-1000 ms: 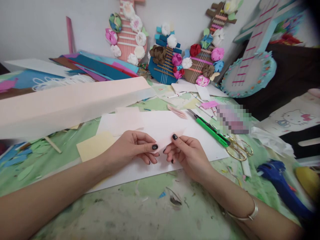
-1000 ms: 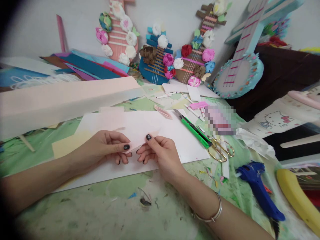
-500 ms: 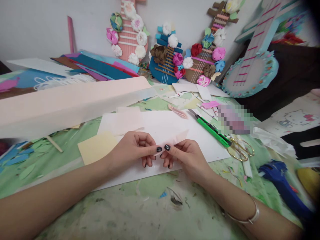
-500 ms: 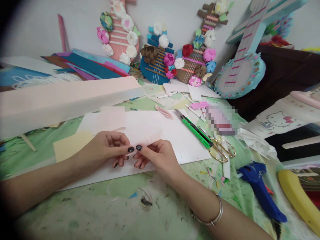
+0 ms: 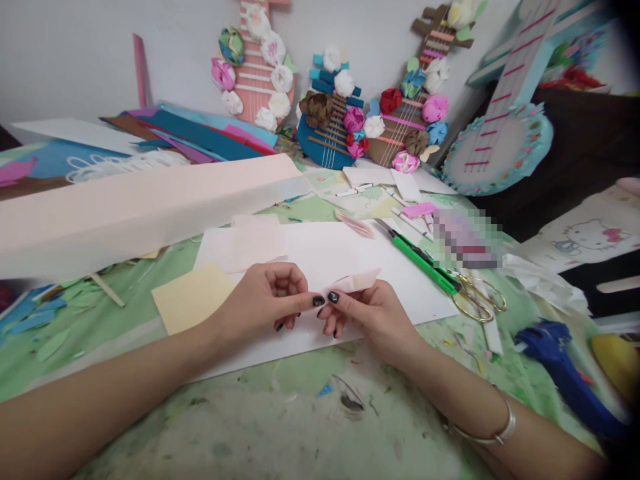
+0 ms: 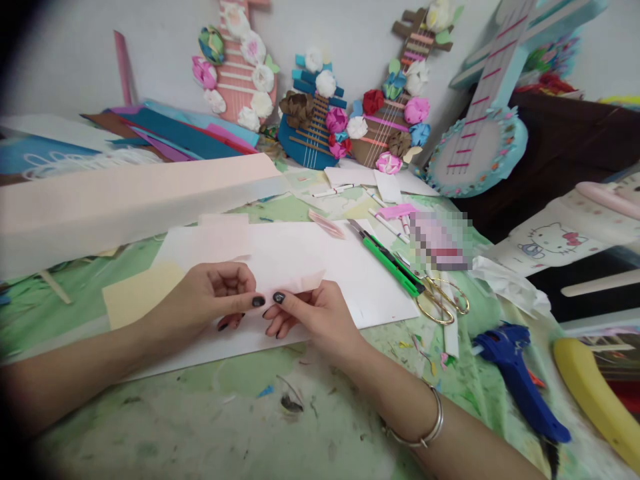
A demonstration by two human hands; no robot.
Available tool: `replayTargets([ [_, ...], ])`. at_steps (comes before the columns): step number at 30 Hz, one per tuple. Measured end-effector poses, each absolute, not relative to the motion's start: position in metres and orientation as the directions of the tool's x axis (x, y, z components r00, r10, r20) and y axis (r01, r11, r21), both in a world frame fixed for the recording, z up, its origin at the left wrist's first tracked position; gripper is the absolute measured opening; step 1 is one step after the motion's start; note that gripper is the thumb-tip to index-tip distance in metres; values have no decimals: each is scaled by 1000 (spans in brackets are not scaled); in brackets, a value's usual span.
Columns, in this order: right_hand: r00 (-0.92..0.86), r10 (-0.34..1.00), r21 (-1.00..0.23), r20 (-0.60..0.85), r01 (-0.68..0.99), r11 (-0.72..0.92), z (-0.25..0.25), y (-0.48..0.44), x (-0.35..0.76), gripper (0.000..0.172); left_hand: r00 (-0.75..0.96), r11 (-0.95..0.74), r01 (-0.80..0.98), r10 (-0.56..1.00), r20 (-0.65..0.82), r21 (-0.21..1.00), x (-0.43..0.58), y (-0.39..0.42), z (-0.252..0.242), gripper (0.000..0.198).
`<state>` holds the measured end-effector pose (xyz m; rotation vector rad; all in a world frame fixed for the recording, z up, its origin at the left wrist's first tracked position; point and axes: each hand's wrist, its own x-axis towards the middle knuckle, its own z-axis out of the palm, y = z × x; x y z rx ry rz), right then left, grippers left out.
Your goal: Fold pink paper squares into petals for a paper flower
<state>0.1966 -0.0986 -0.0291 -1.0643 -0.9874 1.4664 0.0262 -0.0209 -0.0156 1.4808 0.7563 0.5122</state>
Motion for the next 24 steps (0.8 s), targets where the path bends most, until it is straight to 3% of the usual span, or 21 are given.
replayTargets([
  [8,-161,980,-953,-117,-260,-157,-25,-99,195,22,755,24,103,649,-93,994,28,-23,-16,25],
  [18,58,995,-959,-78,-276,-59,-26,-98,195,20,698,4,199,701,-144,980,28,-24,-13,23],
  [24,110,993,-969,-48,-245,-19,-26,-97,196,17,707,50,123,696,-123,991,30,-25,-12,21],
])
